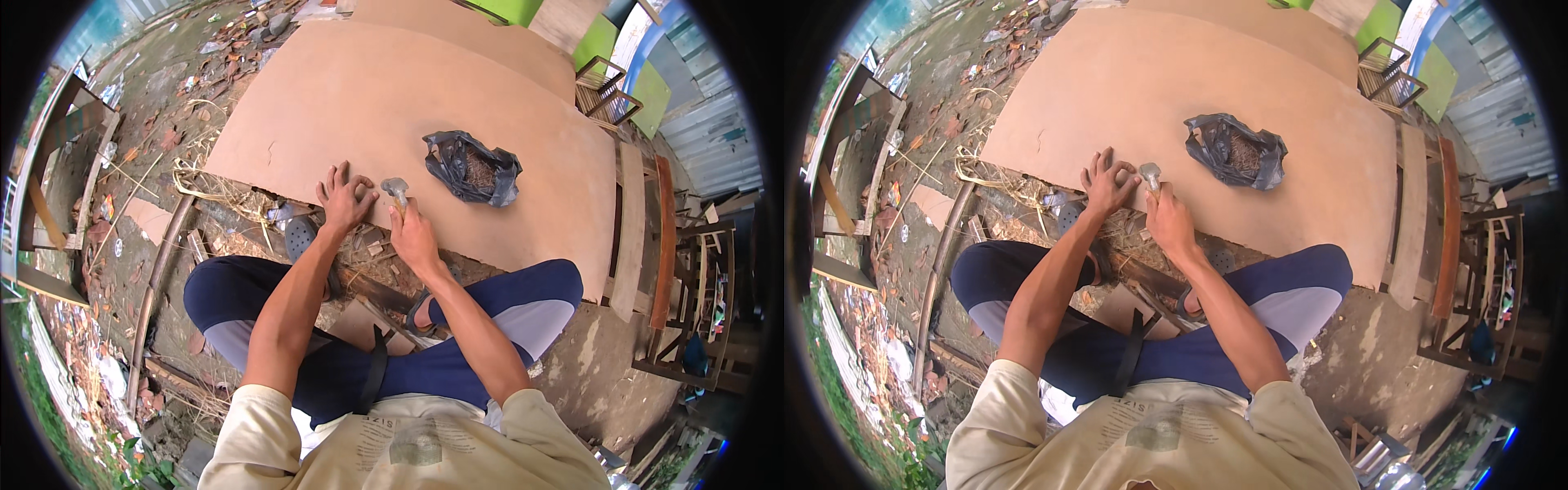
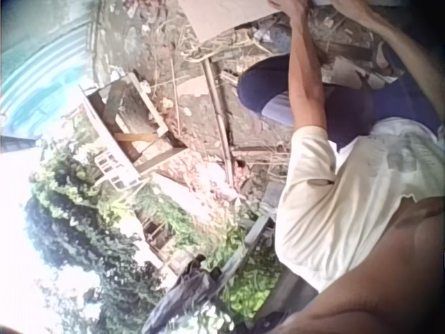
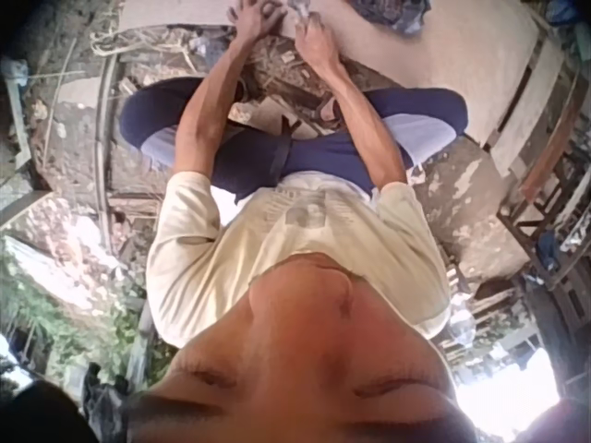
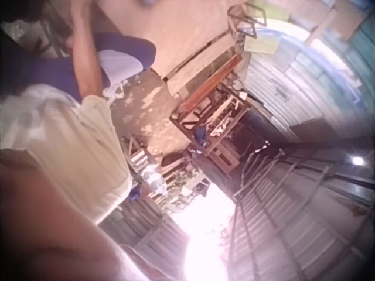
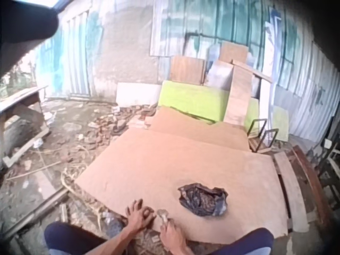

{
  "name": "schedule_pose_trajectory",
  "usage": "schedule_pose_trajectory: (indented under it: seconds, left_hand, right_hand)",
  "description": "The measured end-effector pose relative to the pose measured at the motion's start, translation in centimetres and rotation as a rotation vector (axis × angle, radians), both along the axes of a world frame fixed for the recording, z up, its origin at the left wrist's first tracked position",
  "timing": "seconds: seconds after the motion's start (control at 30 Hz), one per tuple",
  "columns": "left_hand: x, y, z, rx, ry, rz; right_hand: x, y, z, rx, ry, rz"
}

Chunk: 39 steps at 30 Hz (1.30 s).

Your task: The person sits cross-legged and repeatedly hammers nails into a large board using a hammer. They retrieve nails from a black plastic bag and drive them into the board's edge.

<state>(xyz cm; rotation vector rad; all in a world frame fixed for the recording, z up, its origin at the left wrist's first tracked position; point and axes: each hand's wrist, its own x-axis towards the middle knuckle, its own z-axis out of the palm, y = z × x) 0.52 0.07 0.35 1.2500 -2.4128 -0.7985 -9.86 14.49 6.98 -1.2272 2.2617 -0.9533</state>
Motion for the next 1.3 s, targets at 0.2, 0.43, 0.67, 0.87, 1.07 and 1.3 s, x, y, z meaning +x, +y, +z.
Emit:
schedule_pose_trajectory:
  seconds: [0.2,0.43,0.67,0.87,1.07,1.3]
  left_hand:
    - [-0.3,-0.4,-0.3,0.008,0.019,0.0]
    - [-0.7,-0.2,0.3,0.024,0.026,-0.011]
    - [-0.4,-0.3,0.0,0.029,0.02,-0.002]
    - [-0.2,-0.5,-0.1,0.024,0.017,-0.005]
    - [-0.4,-0.5,-0.1,0.011,0.025,-0.012]
    - [1.2,-0.4,-0.8,-0.179,0.034,-0.236]
  right_hand:
    - [-2.0,0.0,0.8,0.023,0.06,0.034]
    - [-2.9,-0.3,-1.7,0.21,0.108,0.077]
    - [-1.6,-0.2,0.3,0.045,0.009,0.083]
    - [-1.6,-1.0,2.5,0.073,-0.036,0.062]
    - [-2.9,-0.9,1.1,0.292,0.043,0.132]
    - [-4.7,1.7,5.8,0.323,0.053,0.089]
